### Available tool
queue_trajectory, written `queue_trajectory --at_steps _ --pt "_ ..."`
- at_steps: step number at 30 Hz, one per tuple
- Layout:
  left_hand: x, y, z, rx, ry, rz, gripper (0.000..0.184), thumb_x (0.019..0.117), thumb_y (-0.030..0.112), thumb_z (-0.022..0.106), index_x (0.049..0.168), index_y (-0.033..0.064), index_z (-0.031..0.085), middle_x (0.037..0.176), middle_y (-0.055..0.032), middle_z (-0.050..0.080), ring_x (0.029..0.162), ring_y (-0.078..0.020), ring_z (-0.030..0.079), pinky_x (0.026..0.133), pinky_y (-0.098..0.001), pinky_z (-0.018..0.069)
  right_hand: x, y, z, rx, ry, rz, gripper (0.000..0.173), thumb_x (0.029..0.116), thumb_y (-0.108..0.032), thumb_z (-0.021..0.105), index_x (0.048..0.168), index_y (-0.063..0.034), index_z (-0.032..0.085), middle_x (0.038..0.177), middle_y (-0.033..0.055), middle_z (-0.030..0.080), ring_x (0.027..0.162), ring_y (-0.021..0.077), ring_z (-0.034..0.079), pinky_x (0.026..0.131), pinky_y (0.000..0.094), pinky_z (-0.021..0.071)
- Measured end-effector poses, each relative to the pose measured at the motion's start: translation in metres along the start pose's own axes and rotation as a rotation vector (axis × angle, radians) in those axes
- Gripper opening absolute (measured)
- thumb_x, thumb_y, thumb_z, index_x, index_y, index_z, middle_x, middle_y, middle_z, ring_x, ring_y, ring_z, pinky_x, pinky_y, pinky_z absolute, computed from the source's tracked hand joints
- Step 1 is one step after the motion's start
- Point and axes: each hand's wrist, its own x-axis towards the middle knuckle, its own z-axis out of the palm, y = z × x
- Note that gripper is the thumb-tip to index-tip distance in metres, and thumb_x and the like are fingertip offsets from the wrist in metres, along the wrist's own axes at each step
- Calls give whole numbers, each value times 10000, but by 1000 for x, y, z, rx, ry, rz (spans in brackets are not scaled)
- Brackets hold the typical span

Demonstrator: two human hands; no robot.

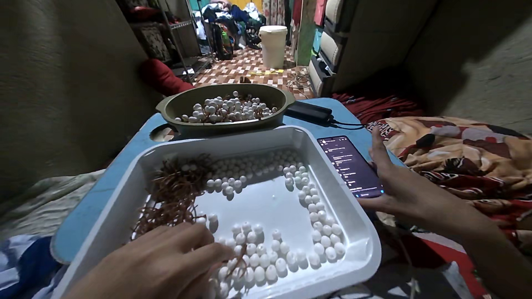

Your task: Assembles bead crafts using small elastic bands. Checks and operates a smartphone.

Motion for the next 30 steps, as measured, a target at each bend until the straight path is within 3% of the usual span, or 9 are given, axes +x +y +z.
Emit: queue_trajectory --at_steps 2,7,10,11,14,18,21,24,30 --pt "0 1 0 -1 9 -9 223 1036 95 573 1144 16 752 1000 -247 714 885 -428 704 749 -562 562 0 6 -7 -48 -38 29 1432 686 -424 937 1640 -144 -94 1246 203 647 1040 361 686 838 591 553" --pt "1 -2 2 -11 -7 -11 238 1045 111 562 1166 34 752 1019 -235 716 900 -413 704 758 -554 563 18 39 -20 -81 -142 96 1397 618 -519 949 1637 -69 106 1172 205 631 1027 362 647 863 588 538" --pt "3 -1 4 -15 -10 -1 240 1043 107 561 1159 21 753 1021 -247 719 911 -431 705 779 -567 561 30 43 -20 38 -163 110 957 710 -322 934 1474 -22 442 1109 206 662 993 347 662 849 557 539" --pt "3 0 3 -14 -11 3 240 1044 109 562 1159 19 752 1022 -249 718 915 -435 706 782 -570 561 32 40 -20 71 -150 128 825 742 -253 916 1408 -20 488 1071 182 667 964 320 667 827 533 543" --pt "3 2 2 -14 -28 1 246 1049 114 558 1169 10 746 1040 -258 715 935 -441 705 795 -569 562 34 33 -17 102 -77 179 747 763 -185 905 1362 -5 498 1017 173 673 893 295 681 780 512 557" --pt "1 -1 4 -28 -19 -27 243 1044 120 568 1162 25 758 1056 -251 708 936 -430 697 783 -566 560 33 24 -18 77 41 254 836 713 -192 921 1385 29 477 1094 228 639 977 356 649 816 556 525" --pt "1 -1 4 -37 -24 -44 234 1037 110 576 1156 35 763 1070 -243 704 937 -419 694 777 -553 562 29 36 -6 40 213 148 888 668 -242 920 1390 29 479 1169 282 615 1035 451 630 810 644 503" --pt "1 -1 4 -34 -27 -50 240 1036 105 576 1176 45 761 1087 -249 700 936 -424 694 764 -555 562 24 32 -7 42 321 70 916 690 -237 908 1440 15 446 1256 313 567 1087 496 597 831 687 474" --pt "4 1 2 -54 -29 -38 243 1029 88 587 1189 37 763 1089 -270 712 954 -470 697 842 -621 539 4 7 -24 74 486 -3 965 609 -277 922 1423 -4 481 1225 250 611 1082 404 618 860 618 490"
